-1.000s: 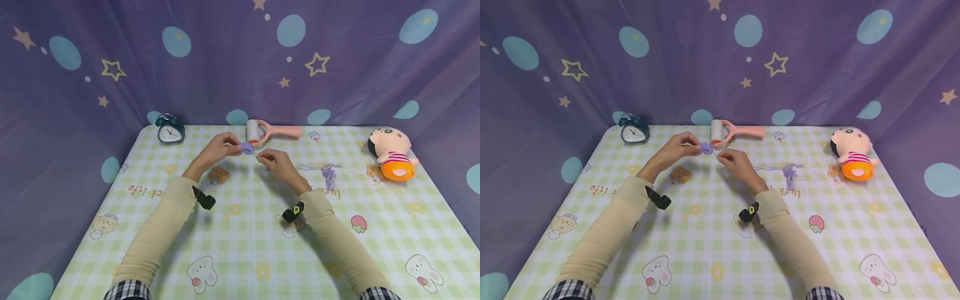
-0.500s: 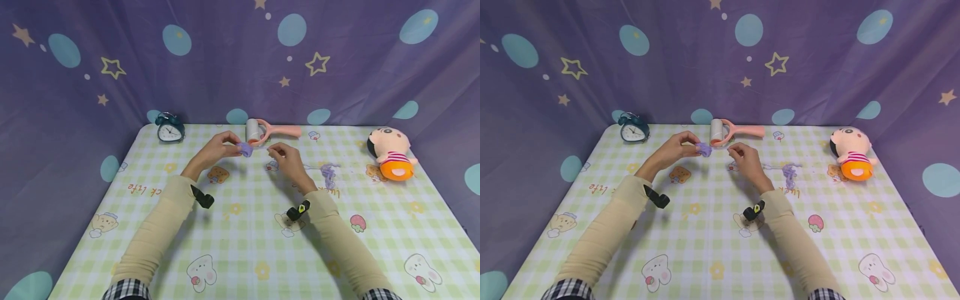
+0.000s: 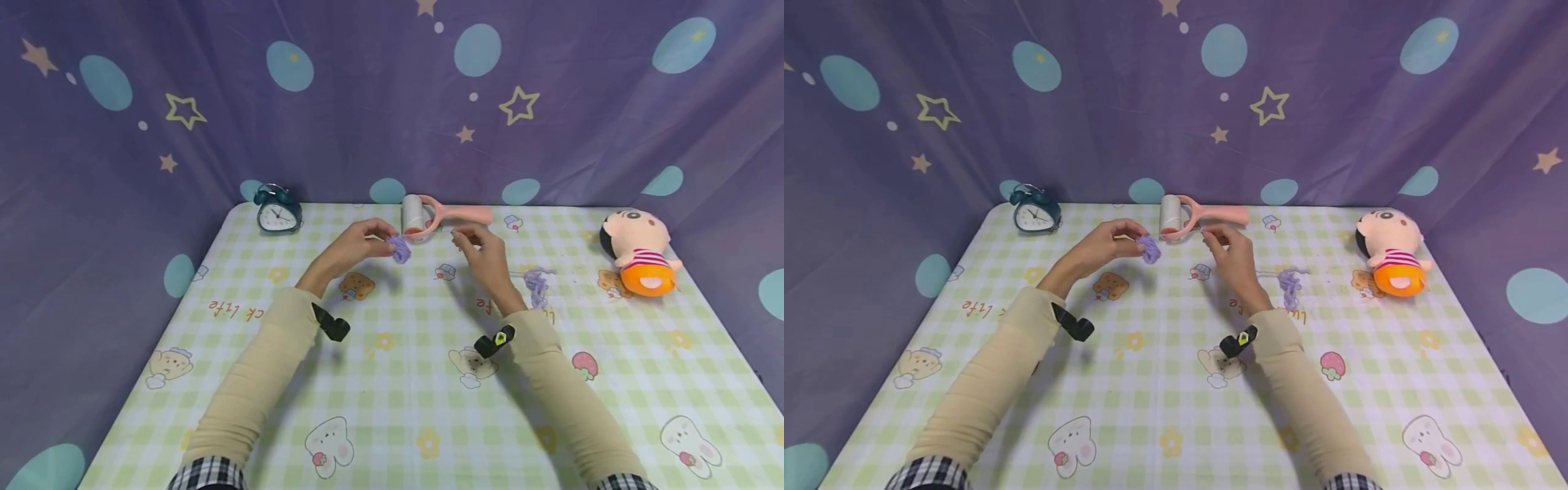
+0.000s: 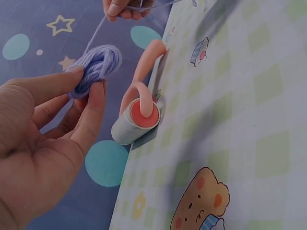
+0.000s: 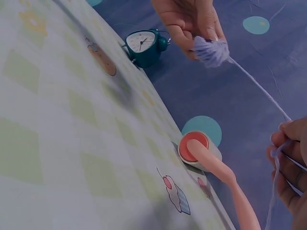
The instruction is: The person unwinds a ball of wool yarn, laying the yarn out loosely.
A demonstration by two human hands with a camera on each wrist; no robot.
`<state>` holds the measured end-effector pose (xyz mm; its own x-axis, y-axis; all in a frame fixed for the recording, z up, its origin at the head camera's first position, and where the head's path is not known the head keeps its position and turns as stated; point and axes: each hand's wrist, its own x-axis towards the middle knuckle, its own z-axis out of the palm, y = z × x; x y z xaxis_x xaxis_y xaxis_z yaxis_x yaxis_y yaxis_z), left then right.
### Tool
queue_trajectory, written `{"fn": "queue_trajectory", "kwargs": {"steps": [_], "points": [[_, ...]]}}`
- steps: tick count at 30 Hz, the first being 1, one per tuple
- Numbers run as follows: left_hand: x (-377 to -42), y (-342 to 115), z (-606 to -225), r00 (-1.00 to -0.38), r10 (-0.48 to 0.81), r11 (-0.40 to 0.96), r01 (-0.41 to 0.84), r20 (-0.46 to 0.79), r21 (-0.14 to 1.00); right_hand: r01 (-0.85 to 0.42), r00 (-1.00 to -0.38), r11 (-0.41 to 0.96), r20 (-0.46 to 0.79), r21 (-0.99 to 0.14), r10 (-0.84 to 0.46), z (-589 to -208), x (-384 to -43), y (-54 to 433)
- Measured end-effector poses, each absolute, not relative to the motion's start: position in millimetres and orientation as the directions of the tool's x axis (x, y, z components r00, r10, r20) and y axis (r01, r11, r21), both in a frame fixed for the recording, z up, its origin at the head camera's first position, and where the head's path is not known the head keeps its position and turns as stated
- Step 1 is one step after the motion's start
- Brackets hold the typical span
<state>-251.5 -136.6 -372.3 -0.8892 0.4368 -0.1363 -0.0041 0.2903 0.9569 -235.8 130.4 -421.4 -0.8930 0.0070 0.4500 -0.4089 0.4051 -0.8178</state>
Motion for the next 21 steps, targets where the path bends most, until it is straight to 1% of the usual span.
{"fn": "queue_trajectory", "kwargs": {"steps": [6, 13, 17, 21], "points": [[-250.6, -137.3, -373.6, -0.878, 0.456, 0.314, 0.005, -0.147, 0.949, -0.43, -0.873, 0.382, 0.485, -0.818, 0.055, -419.5, -235.8, 134.7], [-250.4, -137.4, -374.8, -0.877, 0.454, 0.324, -0.001, -0.157, 0.946, -0.475, -0.839, 0.367, 0.537, -0.8, 0.085, -389.3, -215.9, 131.8], [-251.3, -138.9, -375.6, -0.878, 0.451, 0.319, -0.009, -0.16, 0.948, -0.46, -0.837, 0.371, 0.533, -0.807, 0.123, -384.5, -212.2, 136.6], [-252.7, -141.8, -376.1, -0.88, 0.446, 0.332, -0.006, -0.162, 0.943, -0.442, -0.84, 0.357, 0.52, -0.823, 0.157, -387.3, -212.5, 146.8]]}}
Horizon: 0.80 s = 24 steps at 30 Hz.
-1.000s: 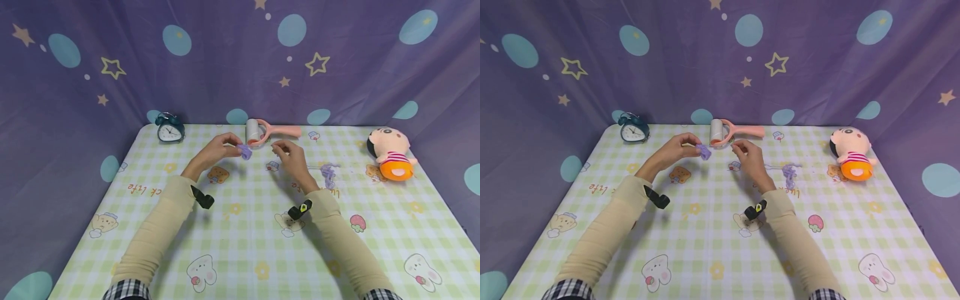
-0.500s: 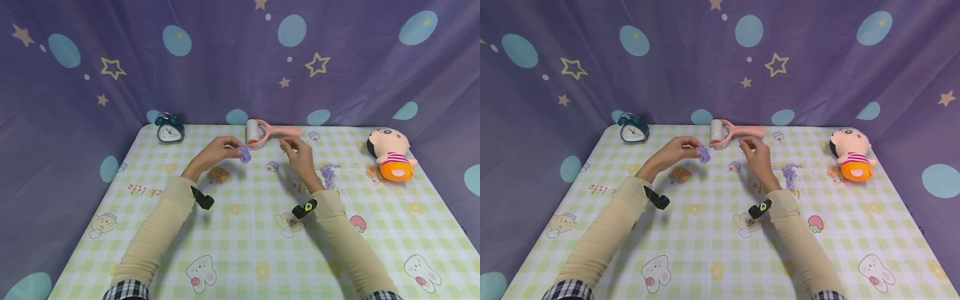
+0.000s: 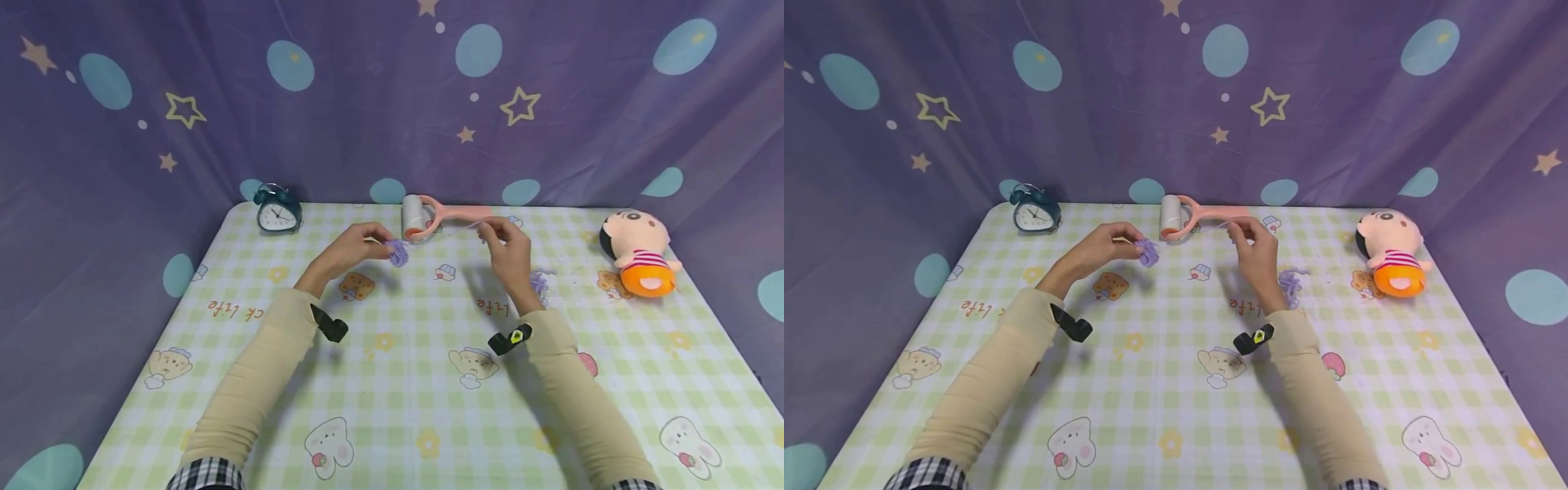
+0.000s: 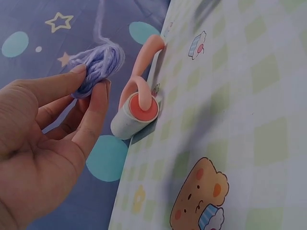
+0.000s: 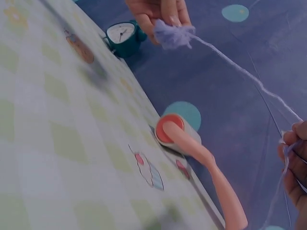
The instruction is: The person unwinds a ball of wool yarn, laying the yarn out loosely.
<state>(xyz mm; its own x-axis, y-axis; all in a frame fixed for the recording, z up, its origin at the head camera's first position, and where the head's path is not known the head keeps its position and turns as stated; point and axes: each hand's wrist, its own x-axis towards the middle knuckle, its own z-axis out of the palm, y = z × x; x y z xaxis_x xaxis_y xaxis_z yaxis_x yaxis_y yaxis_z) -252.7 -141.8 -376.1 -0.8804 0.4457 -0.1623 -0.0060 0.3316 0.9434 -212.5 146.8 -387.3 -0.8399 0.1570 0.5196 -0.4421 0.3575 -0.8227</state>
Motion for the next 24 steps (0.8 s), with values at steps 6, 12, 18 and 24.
{"fn": "queue_trajectory", "kwargs": {"steps": [6, 12, 18, 24], "points": [[-252.3, -144.2, -374.2, -0.882, 0.443, 0.328, -0.009, -0.162, 0.945, -0.425, -0.837, 0.347, 0.509, -0.836, 0.203, -392.9, -213.5, 164.8], [-251.9, -144.8, -372.5, -0.882, 0.445, 0.304, -0.013, -0.154, 0.953, -0.364, -0.847, 0.332, 0.457, -0.87, 0.271, -393.4, -212.8, 179.3], [-252.0, -144.9, -371.4, -0.88, 0.452, 0.311, 0.005, -0.144, 0.95, -0.34, -0.838, 0.33, 0.443, -0.881, 0.319, -393.6, -212.9, 188.4], [-250.8, -143.2, -371.3, -0.875, 0.462, 0.319, 0.009, -0.147, 0.948, -0.379, -0.817, 0.32, 0.476, -0.868, 0.325, -389.9, -213.2, 191.8]]}}
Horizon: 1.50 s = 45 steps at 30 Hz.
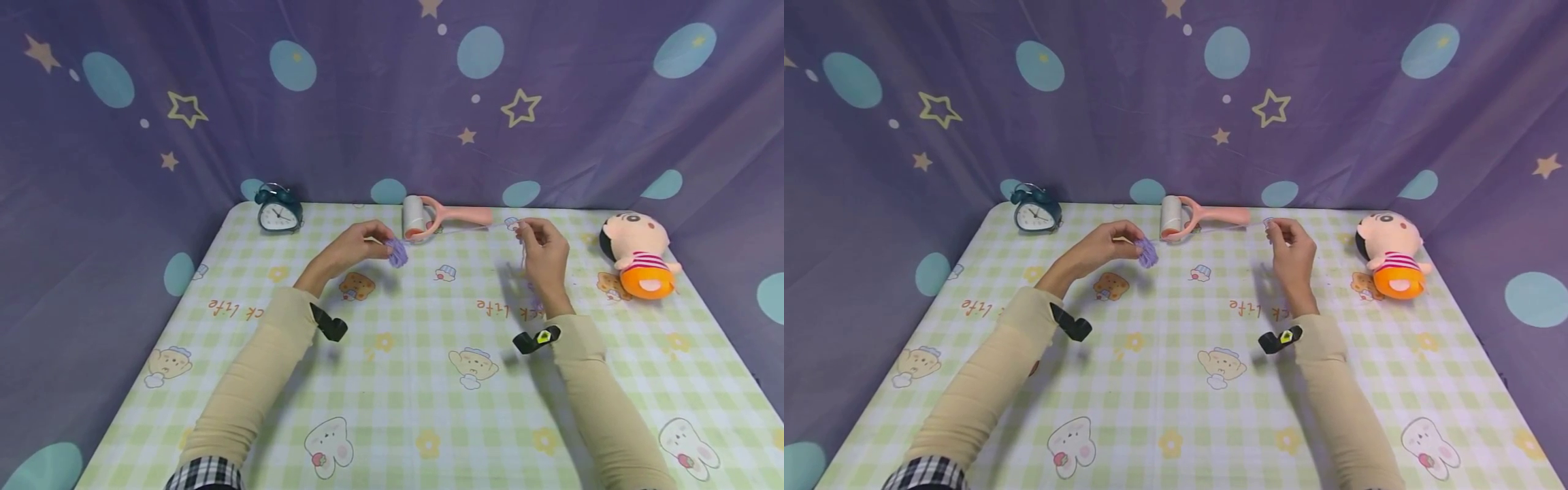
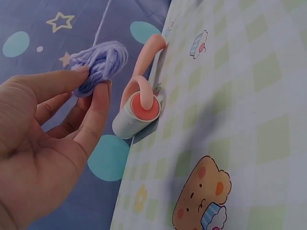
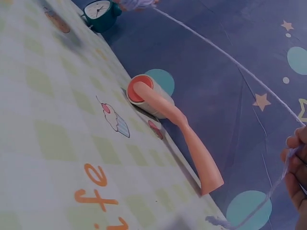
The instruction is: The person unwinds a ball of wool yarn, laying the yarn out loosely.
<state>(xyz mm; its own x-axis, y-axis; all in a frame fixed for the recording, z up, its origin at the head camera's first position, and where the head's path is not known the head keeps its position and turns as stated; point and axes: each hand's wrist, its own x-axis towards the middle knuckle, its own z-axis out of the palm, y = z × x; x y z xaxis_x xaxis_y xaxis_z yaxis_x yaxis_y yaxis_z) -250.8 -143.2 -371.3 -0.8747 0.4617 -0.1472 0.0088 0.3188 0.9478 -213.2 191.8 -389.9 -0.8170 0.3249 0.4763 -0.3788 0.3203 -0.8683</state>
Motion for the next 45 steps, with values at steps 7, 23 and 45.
{"fn": "queue_trajectory", "kwargs": {"steps": [7, 23, 45], "points": [[-250.7, -142.4, -371.4, -0.866, 0.464, 0.365, -0.003, -0.185, 0.931, -0.399, -0.796, 0.31, 0.494, -0.863, 0.35, -386.8, -215.4, 198.1], [-250.3, -145.0, -373.1, -0.846, 0.505, 0.375, 0.036, -0.172, 0.926, -0.416, -0.77, 0.304, 0.51, -0.857, 0.384, -384.4, -213.7, 215.7], [-249.7, -150.3, -370.8, -0.866, 0.465, 0.362, -0.004, -0.184, 0.932, -0.313, -0.764, 0.316, 0.435, -0.896, 0.476, -391.9, -205.4, 249.9]]}}
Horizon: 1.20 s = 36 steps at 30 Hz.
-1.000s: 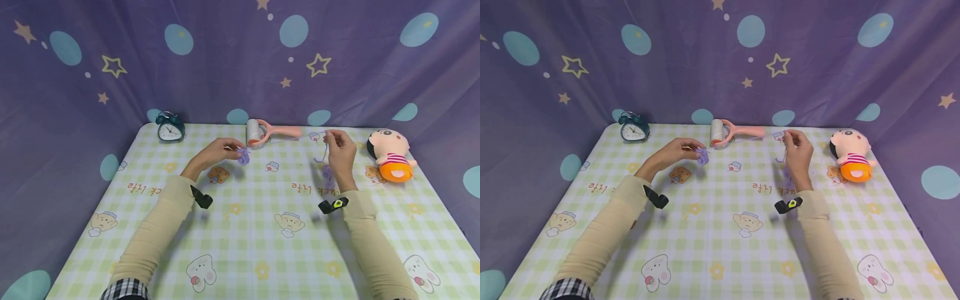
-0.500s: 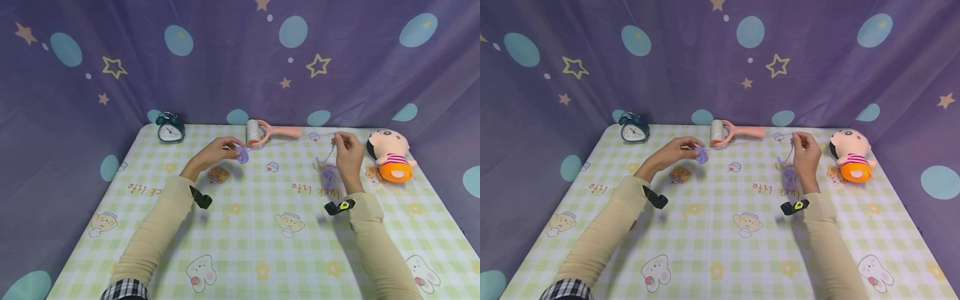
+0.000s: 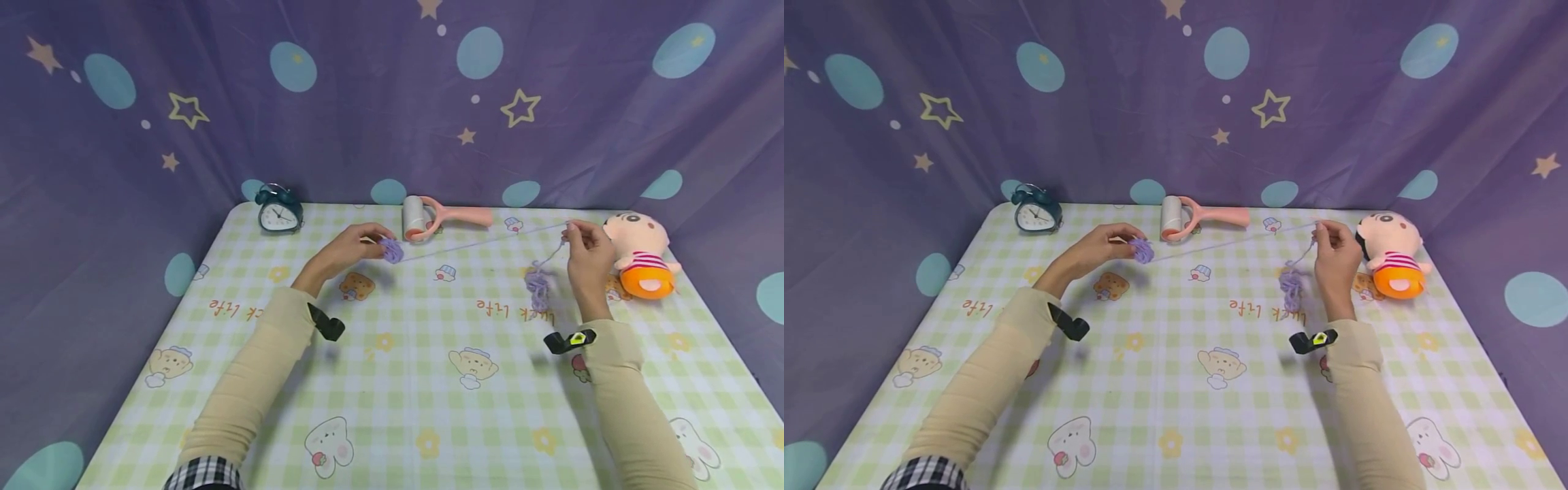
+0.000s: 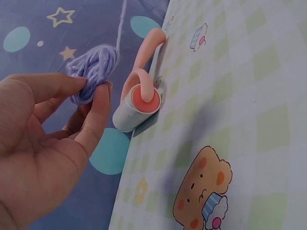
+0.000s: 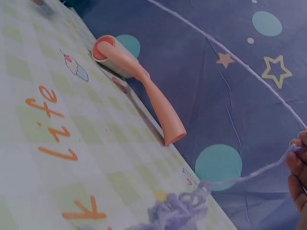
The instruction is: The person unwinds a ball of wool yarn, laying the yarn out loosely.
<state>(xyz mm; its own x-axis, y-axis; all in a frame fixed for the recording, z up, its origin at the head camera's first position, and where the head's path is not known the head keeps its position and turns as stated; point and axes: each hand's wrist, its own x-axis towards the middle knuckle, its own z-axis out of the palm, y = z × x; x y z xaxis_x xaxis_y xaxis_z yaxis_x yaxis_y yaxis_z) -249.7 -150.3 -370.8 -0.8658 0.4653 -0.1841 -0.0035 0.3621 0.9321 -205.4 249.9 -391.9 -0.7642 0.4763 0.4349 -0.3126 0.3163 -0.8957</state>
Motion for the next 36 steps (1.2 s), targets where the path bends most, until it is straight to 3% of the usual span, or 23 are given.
{"fn": "queue_trajectory", "kwargs": {"steps": [13, 36], "points": [[-250.7, -152.6, -373.5, -0.859, 0.493, 0.34, 0.043, -0.139, 0.939, -0.266, -0.7, 0.353, 0.432, -0.897, 0.569, -413.7, -221.1, 276.0], [-249.2, -152.5, -370.5, -0.777, 0.578, 0.37, -0.023, -0.25, 0.929, -0.287, -0.692, 0.318, 0.425, -0.904, 0.583, -404.5, -221.2, 279.9]]}}
